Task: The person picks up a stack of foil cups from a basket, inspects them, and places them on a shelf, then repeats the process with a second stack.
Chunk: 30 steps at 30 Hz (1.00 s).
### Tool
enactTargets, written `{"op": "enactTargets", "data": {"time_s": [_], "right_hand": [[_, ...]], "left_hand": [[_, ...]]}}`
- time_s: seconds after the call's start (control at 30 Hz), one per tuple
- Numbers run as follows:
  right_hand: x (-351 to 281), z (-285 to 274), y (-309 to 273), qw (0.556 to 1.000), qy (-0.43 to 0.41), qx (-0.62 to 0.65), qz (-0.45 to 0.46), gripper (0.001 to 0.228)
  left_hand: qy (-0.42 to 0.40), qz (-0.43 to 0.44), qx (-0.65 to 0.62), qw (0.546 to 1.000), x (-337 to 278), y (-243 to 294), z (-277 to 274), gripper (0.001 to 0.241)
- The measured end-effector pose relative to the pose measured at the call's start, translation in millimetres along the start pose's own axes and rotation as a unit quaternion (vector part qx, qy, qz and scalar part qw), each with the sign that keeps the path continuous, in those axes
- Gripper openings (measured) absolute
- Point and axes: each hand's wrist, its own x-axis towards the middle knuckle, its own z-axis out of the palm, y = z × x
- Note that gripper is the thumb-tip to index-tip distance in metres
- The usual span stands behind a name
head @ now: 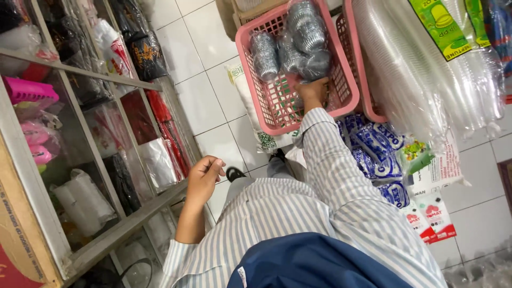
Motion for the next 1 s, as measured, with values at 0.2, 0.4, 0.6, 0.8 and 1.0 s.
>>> {"op": "enactTargets", "data": {"time_s": [0.2, 0.4, 0.6, 0.8, 1.0], "right_hand": [[31, 5, 20, 0.998, -0.031, 0.048, -0.033, 0.111], [0, -28, 43, 0.956, -0.160, 0.227, -0.099, 0.077], [-140, -66, 47, 0.869, -0.074, 0.318, -0.371, 0.077], [-303, -52, 62, 0.745, 0.239, 0.157, -0.603, 0.073], [-387, -50, 120, 0.733, 0.284, 0.103, -0.609, 0.070]], "left_hand": [[-0.049, 0.013, -0.028, 0.998, 32, -3, 2, 0.022], [-0.193, 0.022, -0.036, 0.980, 85, -8, 15, 0.025], [-0.357, 0.018, -0.103, 0.928, 128, 7, 22, 0.048], [-0.574, -0.190, -0.344, 0.719, 116, 50, 26, 0.093], [-0.572, -0.258, -0.324, 0.708, 83, 40, 33, 0.079]]}}
